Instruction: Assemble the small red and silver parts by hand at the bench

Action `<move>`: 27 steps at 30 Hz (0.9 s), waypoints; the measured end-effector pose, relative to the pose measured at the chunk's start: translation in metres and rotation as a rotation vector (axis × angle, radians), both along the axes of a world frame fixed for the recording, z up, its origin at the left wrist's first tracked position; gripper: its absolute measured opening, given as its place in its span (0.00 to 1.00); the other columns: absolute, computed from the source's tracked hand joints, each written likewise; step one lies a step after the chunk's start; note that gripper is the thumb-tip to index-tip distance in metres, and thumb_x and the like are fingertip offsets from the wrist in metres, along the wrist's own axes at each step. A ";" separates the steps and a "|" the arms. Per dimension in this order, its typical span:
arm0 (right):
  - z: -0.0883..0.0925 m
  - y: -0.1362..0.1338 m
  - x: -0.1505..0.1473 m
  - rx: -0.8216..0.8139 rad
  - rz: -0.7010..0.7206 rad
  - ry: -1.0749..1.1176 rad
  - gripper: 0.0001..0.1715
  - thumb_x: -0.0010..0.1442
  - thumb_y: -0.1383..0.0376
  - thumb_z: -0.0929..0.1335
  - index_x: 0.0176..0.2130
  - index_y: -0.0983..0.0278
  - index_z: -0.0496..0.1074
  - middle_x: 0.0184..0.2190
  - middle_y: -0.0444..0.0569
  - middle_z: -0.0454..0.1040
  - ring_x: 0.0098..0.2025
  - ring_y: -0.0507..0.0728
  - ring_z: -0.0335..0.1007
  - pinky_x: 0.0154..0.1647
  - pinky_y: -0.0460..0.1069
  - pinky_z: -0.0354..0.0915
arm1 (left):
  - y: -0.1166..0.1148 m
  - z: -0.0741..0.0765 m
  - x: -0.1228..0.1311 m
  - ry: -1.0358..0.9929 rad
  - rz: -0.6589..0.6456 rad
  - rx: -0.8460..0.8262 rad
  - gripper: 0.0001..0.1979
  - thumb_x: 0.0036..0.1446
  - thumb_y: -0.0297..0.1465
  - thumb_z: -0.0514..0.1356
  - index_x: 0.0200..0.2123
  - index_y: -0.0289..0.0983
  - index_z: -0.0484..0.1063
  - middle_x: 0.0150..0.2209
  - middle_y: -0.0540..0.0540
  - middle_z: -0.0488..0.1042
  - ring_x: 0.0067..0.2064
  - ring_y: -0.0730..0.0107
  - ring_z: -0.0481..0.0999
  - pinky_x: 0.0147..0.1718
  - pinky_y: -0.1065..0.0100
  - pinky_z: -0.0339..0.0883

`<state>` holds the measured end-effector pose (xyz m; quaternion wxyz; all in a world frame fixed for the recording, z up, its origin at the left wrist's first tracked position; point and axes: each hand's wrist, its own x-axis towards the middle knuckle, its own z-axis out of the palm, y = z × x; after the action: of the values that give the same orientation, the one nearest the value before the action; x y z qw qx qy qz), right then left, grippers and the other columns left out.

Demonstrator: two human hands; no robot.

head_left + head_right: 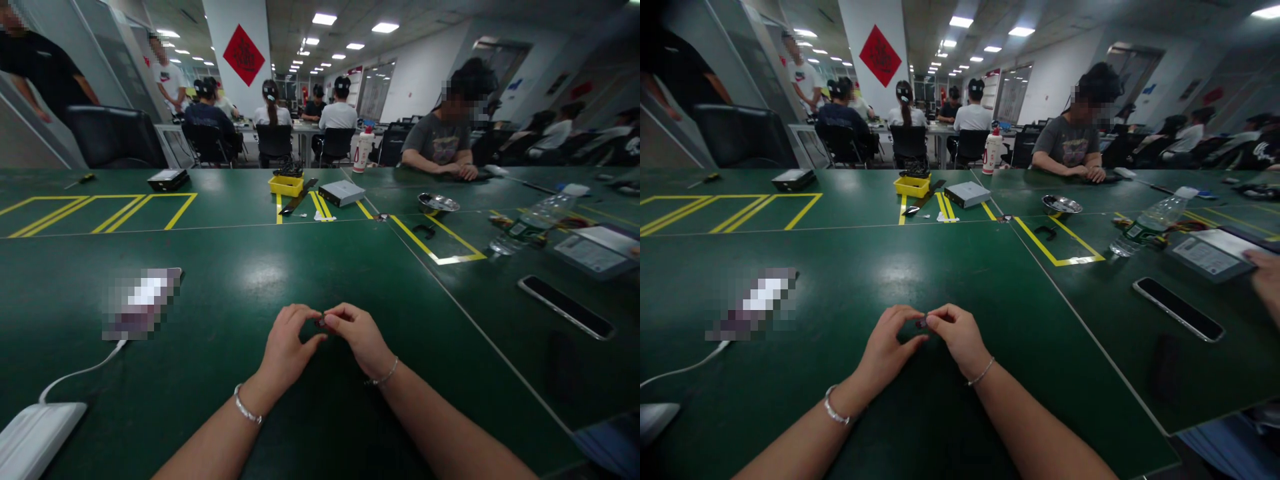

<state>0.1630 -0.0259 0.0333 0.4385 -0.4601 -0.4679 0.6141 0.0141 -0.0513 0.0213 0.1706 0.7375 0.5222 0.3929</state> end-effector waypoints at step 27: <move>-0.005 0.034 0.072 0.737 -0.094 -1.023 0.25 0.54 0.59 0.59 0.51 0.63 0.60 0.53 0.52 0.59 0.56 0.59 0.47 0.55 0.57 0.45 | 0.010 -0.016 -0.015 0.124 0.133 -0.145 0.20 0.53 0.30 0.49 0.51 0.38 0.56 0.58 0.42 0.51 0.58 0.63 0.52 0.53 0.59 0.51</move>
<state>0.2347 0.0084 0.0280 0.3156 -0.5342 -0.7785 0.0951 -0.0005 -0.0415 0.0049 0.1644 0.7099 0.6065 0.3181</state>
